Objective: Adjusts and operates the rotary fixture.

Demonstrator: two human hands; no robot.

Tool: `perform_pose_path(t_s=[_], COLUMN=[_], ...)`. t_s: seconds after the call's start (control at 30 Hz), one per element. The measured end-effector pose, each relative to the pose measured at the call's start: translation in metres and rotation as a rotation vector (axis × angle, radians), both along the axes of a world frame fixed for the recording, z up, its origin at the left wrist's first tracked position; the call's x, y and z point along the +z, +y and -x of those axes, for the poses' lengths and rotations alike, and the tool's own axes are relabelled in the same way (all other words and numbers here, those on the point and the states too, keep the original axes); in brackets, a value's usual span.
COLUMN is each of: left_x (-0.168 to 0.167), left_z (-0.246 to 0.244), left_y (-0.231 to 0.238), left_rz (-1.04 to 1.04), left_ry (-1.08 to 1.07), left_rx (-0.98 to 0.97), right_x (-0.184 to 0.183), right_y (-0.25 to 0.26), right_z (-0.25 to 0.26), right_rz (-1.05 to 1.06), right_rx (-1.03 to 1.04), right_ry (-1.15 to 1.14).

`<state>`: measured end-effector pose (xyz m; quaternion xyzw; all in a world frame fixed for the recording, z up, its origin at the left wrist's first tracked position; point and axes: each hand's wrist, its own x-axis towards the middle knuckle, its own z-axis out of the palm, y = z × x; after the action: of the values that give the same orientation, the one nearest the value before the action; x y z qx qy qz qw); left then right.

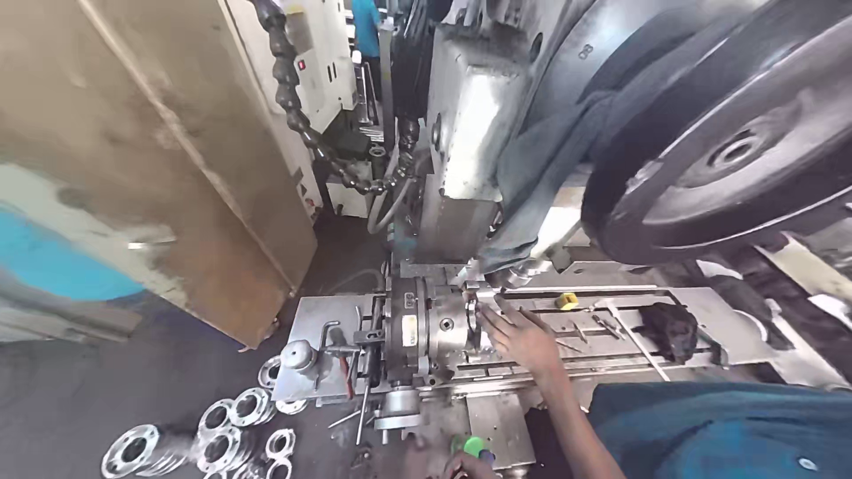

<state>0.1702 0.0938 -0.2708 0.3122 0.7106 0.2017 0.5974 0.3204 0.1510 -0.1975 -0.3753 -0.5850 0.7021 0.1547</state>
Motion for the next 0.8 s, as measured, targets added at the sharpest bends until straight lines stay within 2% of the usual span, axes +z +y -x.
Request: perform_pose_path(t_s=[0.03,0.07,0.13,0.17,0.23,0.27,0.37,0.4,0.43,0.47,0.5,0.53,0.57,0.6,0.63,0.67,0.7,0.73,0.77,0.8], left_x=[0.016,0.008,-0.053,-0.065,-0.058,-0.061,-0.041,-0.035,-0.022,-0.030,-0.050,-0.057,-0.046,-0.028,-0.024,-0.030,-0.054,-0.095,-0.115,-0.113], left_z=[0.005,0.022,0.053,0.054,0.022,0.007,0.019,0.027,0.037,0.049,0.055,0.048,0.028,0.005,-0.009,-0.007,0.011,0.032,0.051,0.056], left_y=[-0.001,-0.013,-0.050,-0.051,-0.033,-0.018,-0.003,-0.013,-0.019,-0.035,-0.048,-0.047,-0.034,-0.011,0.004,0.005,-0.011,-0.033,-0.047,-0.057], left_rz=[0.108,0.090,-0.172,-0.178,-0.091,-0.081,-0.039,-0.038,0.073,0.029,-0.096,-0.124,-0.045,0.042,0.081,0.099,0.027,-0.153,-0.194,-0.160], left_ry=[0.035,0.059,0.082,0.005,-0.110,-0.096,0.010,0.013,-0.064,-0.123,-0.193,-0.252,-0.254,-0.198,-0.111,-0.058,-0.044,-0.020,-0.076,-0.140], left_rx=[0.028,0.033,0.074,0.112,0.202,0.174,-0.275,-0.208,0.006,0.164,0.234,0.271,0.307,0.316,0.283,0.236,0.154,0.112,0.171,0.263], right_x=[0.050,0.091,0.135,0.143,0.139,0.136,0.142,0.152,0.162,0.163,0.162,0.161,0.162,0.166,0.174,0.180,0.183,0.178,0.148,0.080], right_y=[0.013,0.024,0.030,0.032,0.032,0.033,0.033,0.034,0.035,0.036,0.037,0.037,0.037,0.037,0.038,0.038,0.039,0.042,0.045,0.037], right_z=[0.013,0.026,0.041,0.042,0.041,0.042,0.043,0.045,0.048,0.050,0.049,0.048,0.048,0.049,0.053,0.057,0.060,0.060,0.050,0.022], right_rz=[-0.036,-0.085,-0.149,-0.183,-0.206,-0.211,-0.200,-0.189,-0.175,-0.168,-0.168,-0.169,-0.165,-0.172,-0.176,-0.164,-0.124,-0.060,0.010,-0.015], right_rx=[0.007,0.037,0.064,0.062,0.047,0.052,0.080,0.116,0.162,0.162,0.137,0.116,0.111,0.121,0.132,0.136,0.138,0.155,0.183,0.173], right_ry=[-0.043,-0.068,-0.108,-0.125,-0.150,-0.156,-0.197,-0.232,-0.245,-0.243,-0.241,-0.238,-0.248,-0.264,-0.290,-0.328,-0.387,-0.464,-0.478,-0.299])
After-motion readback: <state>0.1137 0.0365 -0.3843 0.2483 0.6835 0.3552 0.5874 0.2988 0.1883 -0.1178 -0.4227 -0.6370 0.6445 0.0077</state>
